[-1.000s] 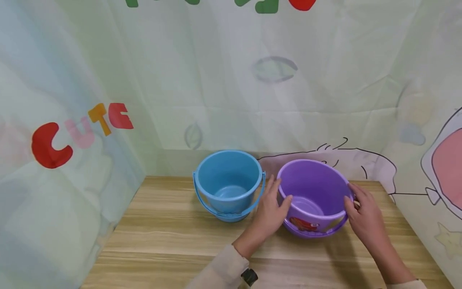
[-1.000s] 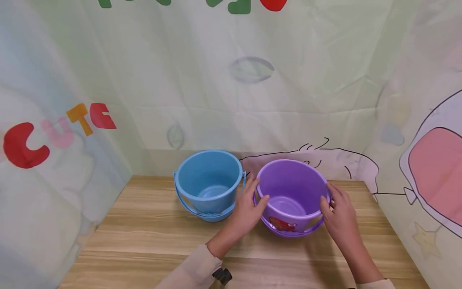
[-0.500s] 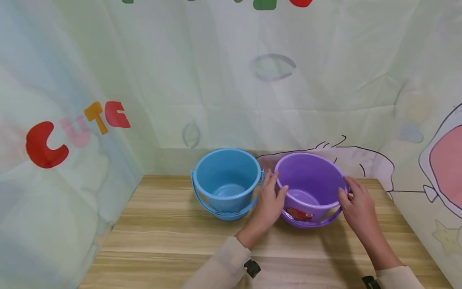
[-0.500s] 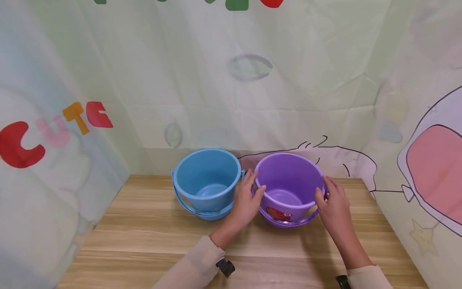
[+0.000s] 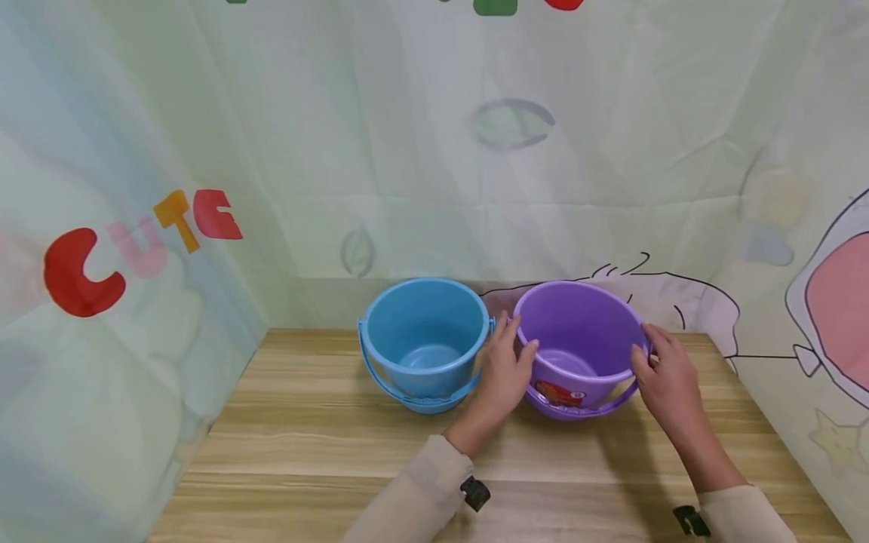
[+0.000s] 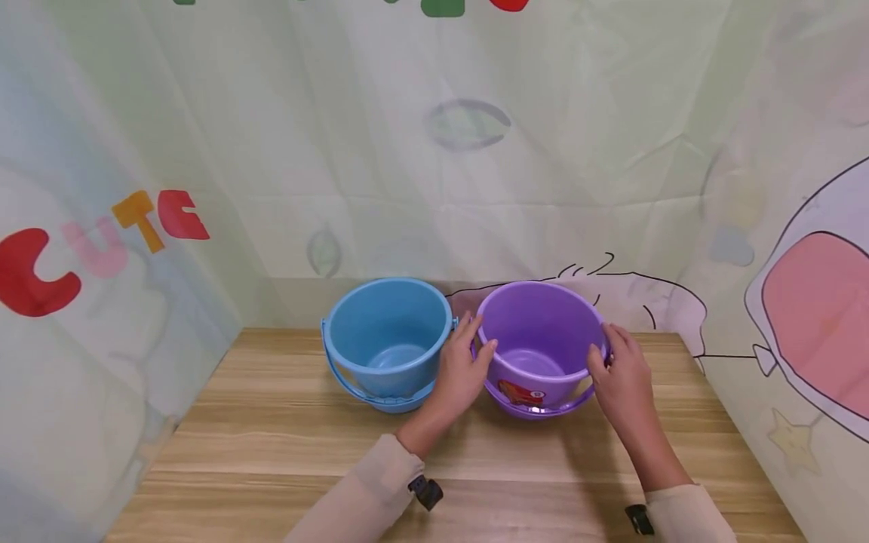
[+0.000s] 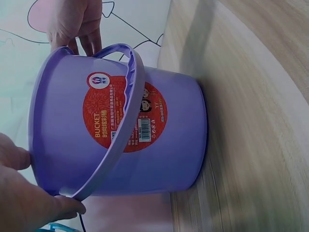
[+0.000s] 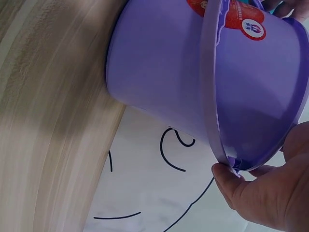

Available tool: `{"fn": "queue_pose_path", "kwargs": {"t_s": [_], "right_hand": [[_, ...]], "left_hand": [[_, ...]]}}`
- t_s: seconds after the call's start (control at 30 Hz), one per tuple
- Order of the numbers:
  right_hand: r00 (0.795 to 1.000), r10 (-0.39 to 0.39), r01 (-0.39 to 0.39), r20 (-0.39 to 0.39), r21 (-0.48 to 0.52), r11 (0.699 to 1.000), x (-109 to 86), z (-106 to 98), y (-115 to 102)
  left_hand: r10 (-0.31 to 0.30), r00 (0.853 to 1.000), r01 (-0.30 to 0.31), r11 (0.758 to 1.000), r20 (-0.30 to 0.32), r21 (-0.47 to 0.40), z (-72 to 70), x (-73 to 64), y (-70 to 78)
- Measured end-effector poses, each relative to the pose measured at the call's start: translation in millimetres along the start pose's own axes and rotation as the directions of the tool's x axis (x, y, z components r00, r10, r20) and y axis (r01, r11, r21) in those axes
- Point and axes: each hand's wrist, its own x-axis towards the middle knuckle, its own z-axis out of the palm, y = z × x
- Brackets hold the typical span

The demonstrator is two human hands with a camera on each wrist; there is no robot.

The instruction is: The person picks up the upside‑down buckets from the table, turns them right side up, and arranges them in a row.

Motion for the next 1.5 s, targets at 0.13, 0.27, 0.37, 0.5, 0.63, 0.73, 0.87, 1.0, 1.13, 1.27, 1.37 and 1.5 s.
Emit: {"fn": "queue_pose_path", "kwargs": {"t_s": [0.13,0.27,0.37,0.5,0.63,0.73,0.87,1.0,1.13,1.27,1.37,1.5], "right_hand": [[1.0,-0.007,0.007,0.005,-0.005,1.0,1.3,-0.2,-0.3],[1.0,-0.012,0.012,0.01,-0.009,1.0,1.5,-0.8,-1.2],[1.0,-0.012,0.012,0.011,-0.007,1.0,1.3,-0.7,-1.8],[1.0,-0.011,0.011,0.012,-0.004,1.0,1.4,0.3,-2.2],[1.0,-0.006,0.006,0.014,-0.004,1.0,1.3,0.6,-2.3],[1.0,-0.002,0.002,0.015,-0.003,1.0,1.2,0.4,-2.5],[1.0,-0.004,0.004,0.016,-0.003,1.0,1.1,0.2,-2.7],[1.0,-0.013,0.013,0.014,-0.012,1.0,1.4,-0.4,-2.0],[1.0,-0.016,0.016,0.018,-0.01,1.0,1.8,-0.9,-1.8],[1.0,-0.016,0.016,0.019,-0.005,1.0,2.1,-0.4,-3.0],[1.0,-0.021,0.021,0.018,0.0,1.0,2.0,0.3,-4.6],[1.0,-0.024,0.024,0.018,-0.003,1.0,1.5,0.3,-6.4]], "left_hand": [[0.018,1.0,-0.018,1.0,-0.008,0.009,0.5,1.0,-1.1],[0.024,1.0,-0.024,1.0,-0.005,0.001,0.4,1.5,-1.8],[0.023,1.0,-0.023,1.0,-0.006,-0.006,-0.2,1.5,-1.7],[0.02,1.0,-0.02,1.0,-0.008,-0.009,-0.9,1.7,-1.8],[0.011,1.0,-0.011,1.0,-0.004,-0.009,-0.6,2.4,-1.4],[0.005,1.0,-0.005,1.0,0.001,-0.005,-0.3,2.8,-1.2],[-0.003,1.0,0.003,1.0,0.008,-0.001,-0.1,3.4,-1.2],[-0.005,1.0,0.005,1.0,0.013,0.003,-0.6,3.8,-0.7],[0.002,1.0,-0.002,1.0,0.015,0.022,-1.8,3.9,-0.2],[0.013,1.0,-0.014,0.999,0.016,0.041,-3.6,4.0,0.2],[0.02,1.0,-0.021,0.998,0.014,0.058,-4.8,3.9,0.3],[0.028,1.0,-0.029,0.996,0.012,0.081,-5.5,4.1,-0.1]]}}
